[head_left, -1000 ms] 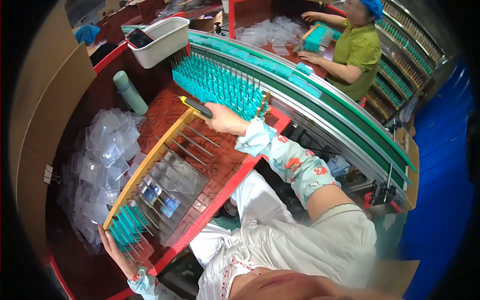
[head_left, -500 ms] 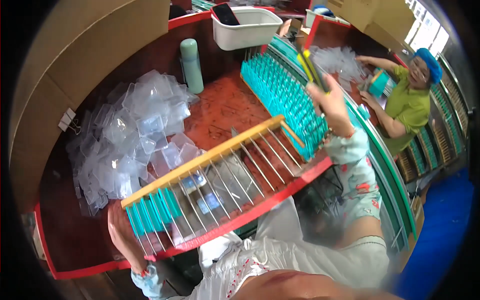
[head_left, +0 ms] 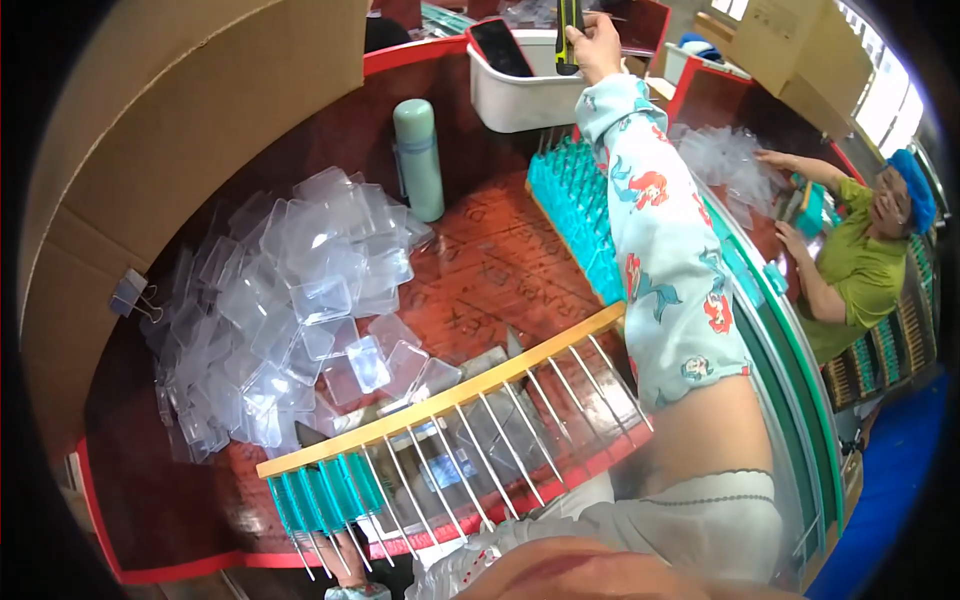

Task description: Packaging small manufactured components into plastic containers on a factory production floor.

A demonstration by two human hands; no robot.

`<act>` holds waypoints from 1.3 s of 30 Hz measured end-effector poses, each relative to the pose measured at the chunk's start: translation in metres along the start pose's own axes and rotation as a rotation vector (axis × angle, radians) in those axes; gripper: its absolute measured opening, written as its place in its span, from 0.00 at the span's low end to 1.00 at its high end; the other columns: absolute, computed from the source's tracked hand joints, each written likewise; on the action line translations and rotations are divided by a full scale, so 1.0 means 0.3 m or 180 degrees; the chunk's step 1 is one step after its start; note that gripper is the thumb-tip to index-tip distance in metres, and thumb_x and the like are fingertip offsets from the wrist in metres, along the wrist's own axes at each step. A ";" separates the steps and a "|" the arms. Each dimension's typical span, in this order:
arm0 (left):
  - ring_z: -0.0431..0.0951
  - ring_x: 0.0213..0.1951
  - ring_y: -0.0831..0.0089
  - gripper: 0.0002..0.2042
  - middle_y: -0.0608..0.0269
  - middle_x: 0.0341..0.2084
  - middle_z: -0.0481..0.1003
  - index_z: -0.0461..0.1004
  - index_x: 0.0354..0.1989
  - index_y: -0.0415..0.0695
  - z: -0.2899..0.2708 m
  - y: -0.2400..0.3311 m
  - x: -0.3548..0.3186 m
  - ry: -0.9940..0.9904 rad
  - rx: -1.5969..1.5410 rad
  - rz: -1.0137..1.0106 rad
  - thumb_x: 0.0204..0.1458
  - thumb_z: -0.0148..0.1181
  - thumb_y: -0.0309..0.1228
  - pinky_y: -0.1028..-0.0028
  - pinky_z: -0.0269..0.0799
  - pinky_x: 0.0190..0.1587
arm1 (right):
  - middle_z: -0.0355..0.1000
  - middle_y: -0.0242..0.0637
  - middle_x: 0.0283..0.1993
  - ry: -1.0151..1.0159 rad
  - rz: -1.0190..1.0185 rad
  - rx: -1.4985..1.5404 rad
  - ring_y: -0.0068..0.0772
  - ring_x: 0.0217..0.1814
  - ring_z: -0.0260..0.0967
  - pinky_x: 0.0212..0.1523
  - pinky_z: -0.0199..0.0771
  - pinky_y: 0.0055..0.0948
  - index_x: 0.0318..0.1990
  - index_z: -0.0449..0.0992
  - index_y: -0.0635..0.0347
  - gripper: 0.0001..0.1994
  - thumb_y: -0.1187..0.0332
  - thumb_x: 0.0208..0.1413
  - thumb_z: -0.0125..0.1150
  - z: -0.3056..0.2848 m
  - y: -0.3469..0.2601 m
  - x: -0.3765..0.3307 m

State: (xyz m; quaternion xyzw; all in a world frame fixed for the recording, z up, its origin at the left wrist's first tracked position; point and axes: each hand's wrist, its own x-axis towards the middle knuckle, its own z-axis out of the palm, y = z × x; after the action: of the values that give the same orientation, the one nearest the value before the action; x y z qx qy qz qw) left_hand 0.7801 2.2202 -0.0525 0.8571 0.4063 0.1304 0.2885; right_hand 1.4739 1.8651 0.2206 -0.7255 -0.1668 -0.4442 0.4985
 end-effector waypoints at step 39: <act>0.55 0.65 0.44 0.52 0.42 0.66 0.51 0.46 0.69 0.39 0.018 0.516 -0.290 -0.1913 -0.0229 0.3525 0.33 0.73 0.29 0.55 0.56 0.63 | 0.68 0.45 0.47 -0.3691 0.0542 0.0815 0.45 0.50 0.66 0.48 0.67 0.37 0.51 0.66 0.66 0.33 0.66 0.34 0.74 -0.790 -0.975 -1.687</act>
State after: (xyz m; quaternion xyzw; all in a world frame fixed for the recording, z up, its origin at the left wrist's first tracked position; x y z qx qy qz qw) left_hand 0.8235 2.0730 0.0371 0.9293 -0.2011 0.0275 0.3084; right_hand 0.8821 1.8911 0.0041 -0.7946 -0.4050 0.0893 0.4434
